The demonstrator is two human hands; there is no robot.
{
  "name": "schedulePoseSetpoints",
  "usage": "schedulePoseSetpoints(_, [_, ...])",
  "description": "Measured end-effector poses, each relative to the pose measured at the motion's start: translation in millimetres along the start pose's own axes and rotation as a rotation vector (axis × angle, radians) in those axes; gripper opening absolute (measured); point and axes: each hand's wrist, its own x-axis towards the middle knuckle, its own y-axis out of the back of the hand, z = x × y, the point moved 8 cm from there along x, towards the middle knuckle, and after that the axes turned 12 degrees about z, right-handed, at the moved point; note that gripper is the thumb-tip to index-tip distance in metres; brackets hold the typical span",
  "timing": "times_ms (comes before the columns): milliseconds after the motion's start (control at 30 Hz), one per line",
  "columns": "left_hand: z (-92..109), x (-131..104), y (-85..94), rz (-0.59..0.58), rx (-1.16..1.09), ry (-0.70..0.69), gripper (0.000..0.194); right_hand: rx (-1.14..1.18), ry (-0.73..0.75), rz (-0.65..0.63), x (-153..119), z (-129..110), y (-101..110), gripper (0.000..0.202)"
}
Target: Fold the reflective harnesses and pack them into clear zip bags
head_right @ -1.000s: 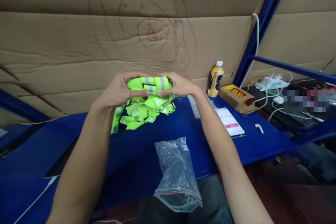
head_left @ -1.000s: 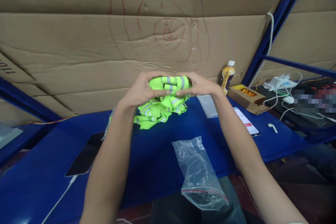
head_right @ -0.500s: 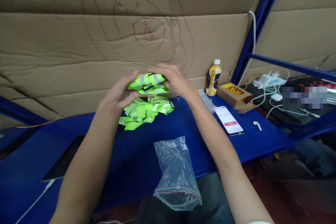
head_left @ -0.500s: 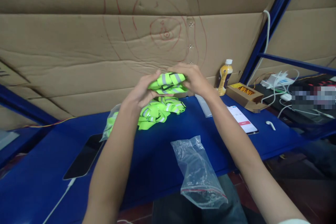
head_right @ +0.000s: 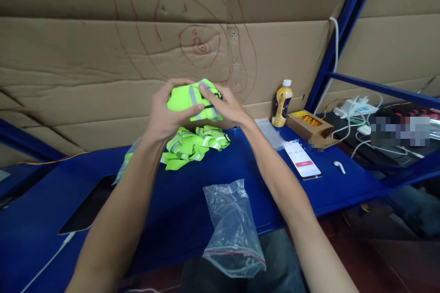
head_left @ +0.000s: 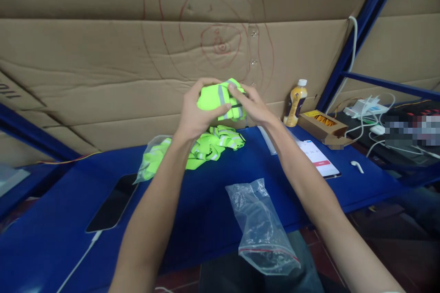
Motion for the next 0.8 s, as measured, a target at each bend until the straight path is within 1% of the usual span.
schedulePoseSetpoints(67, [5, -4, -6.3, -0.011, 0.040, -0.053, 0.060, 0.135, -0.186, 0.016, -5, 9, -5, 0.065])
schedulePoseSetpoints(133, [6, -8, -10.2, 0.014, 0.047, -0.086, 0.060, 0.223, -0.271, 0.039, -10, 11, -8, 0.062])
schedulePoseSetpoints(200, [7, -10, -11.9, 0.051, 0.044, -0.111, 0.056, 0.258, -0.276, 0.061, -12, 8, -9, 0.058])
schedulePoseSetpoints(300, [5, -11, -15.3, 0.051, 0.010, -0.089, 0.053, 0.294, -0.273, 0.094, -12, 8, -13, 0.060])
schedulePoseSetpoints(400, [6, -12, -16.2, 0.060, -0.003, -0.091, 0.057, 0.334, -0.290, 0.094, -12, 14, -18, 0.065])
schedulePoseSetpoints(500, [4, -16, -18.2, 0.068, 0.001, -0.110, 0.061, 0.350, -0.363, 0.080, -17, 25, -21, 0.065])
schedulePoseSetpoints(633, [-4, -27, -29.2, -0.039, -0.055, -0.044, 0.057, 0.512, -0.468, 0.064, -35, 38, -16, 0.059])
schedulePoseSetpoints(733, [-8, -40, -40.5, -0.175, -0.071, 0.031, 0.054, 0.619, -0.546, 0.046, -58, 49, -9, 0.057])
schedulePoseSetpoints(800, [-11, -49, -49.4, -0.277, -0.030, 0.043, 0.055, 0.661, -0.605, 0.052, -75, 57, -4, 0.056])
